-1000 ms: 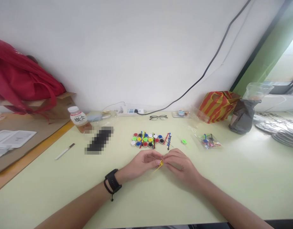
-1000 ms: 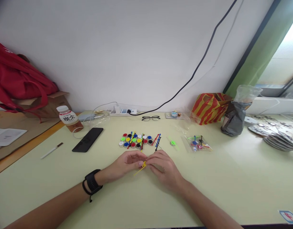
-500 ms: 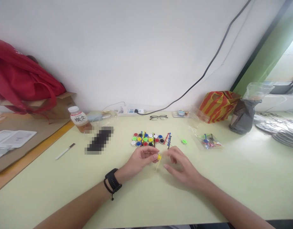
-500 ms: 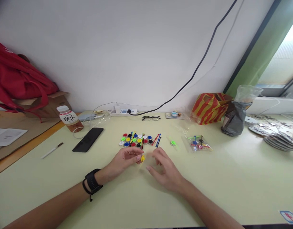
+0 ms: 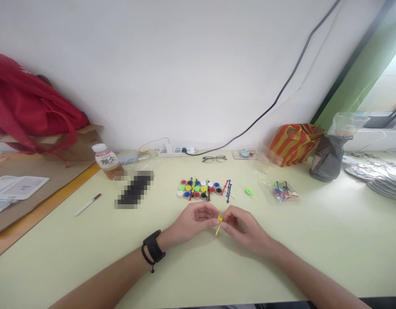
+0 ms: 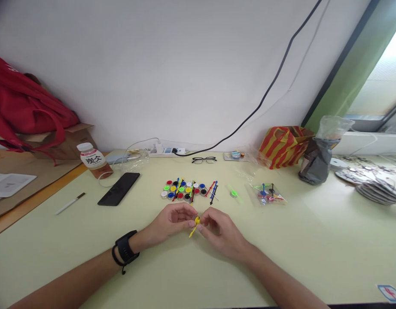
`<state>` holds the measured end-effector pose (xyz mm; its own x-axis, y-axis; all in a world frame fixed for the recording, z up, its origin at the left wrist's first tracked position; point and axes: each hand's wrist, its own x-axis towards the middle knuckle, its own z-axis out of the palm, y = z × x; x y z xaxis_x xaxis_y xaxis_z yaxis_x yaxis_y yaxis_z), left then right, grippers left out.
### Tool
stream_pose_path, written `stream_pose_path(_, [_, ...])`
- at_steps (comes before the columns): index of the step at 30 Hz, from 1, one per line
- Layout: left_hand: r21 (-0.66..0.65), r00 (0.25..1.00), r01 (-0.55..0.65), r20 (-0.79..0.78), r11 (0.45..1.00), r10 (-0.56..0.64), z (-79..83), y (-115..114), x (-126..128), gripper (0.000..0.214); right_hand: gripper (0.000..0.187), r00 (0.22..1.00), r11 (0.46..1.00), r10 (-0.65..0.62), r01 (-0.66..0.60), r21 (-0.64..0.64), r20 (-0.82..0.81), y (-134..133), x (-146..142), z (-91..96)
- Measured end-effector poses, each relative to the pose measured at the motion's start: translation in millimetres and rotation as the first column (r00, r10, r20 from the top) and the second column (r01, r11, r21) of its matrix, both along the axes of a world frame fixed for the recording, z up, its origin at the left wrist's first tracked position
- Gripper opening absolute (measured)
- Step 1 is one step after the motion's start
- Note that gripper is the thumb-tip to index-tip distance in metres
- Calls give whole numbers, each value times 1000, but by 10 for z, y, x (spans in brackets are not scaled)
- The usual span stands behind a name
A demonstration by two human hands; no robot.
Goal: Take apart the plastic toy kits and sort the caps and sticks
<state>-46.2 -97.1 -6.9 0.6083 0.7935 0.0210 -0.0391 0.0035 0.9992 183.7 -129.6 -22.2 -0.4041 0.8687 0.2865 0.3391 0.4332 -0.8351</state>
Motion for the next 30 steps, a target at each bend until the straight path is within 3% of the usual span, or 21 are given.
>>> stream_pose_path(7, [24,1000,3,-11,1000,-3,-51,-8,6,30,35,1000,999,-4,5,-31,27,10,15,5])
stream_pose_path(11, [199,999,-38,-21,979,43,-45,-35,28,25,43,1000,997,3,-2,-81,23,20,17,19])
stream_pose_path(14, [406,995,-61,-45,912,86,-11,-65,27,16,42,998,986,42,-48,-160,-42,21,5,54])
stream_pose_path(17, [588,985,-72,-87,806,151,15,-91,17,8,42,994,974,54,-72,-215,-93,18,-16,77])
stream_pose_path(19, [650,980,-58,-107,757,167,33,-104,20,7,43,991,968,64,-91,-233,-118,11,-22,91])
stream_pose_path(21, [665,978,-40,-126,746,165,83,-116,39,13,43,991,968,71,-95,-231,-111,6,-2,116])
stream_pose_path(24, [679,971,-54,-134,732,196,260,-177,65,31,41,1000,990,3,-4,-139,-2,33,112,156])
stream_pose_path(26, [705,963,-112,-97,700,252,419,-297,30,27,35,985,993,-120,119,14,122,97,239,151])
stream_pose_path(30, [664,856,-408,40,627,516,596,-818,-284,34,23,831,881,-433,308,359,349,292,492,26])
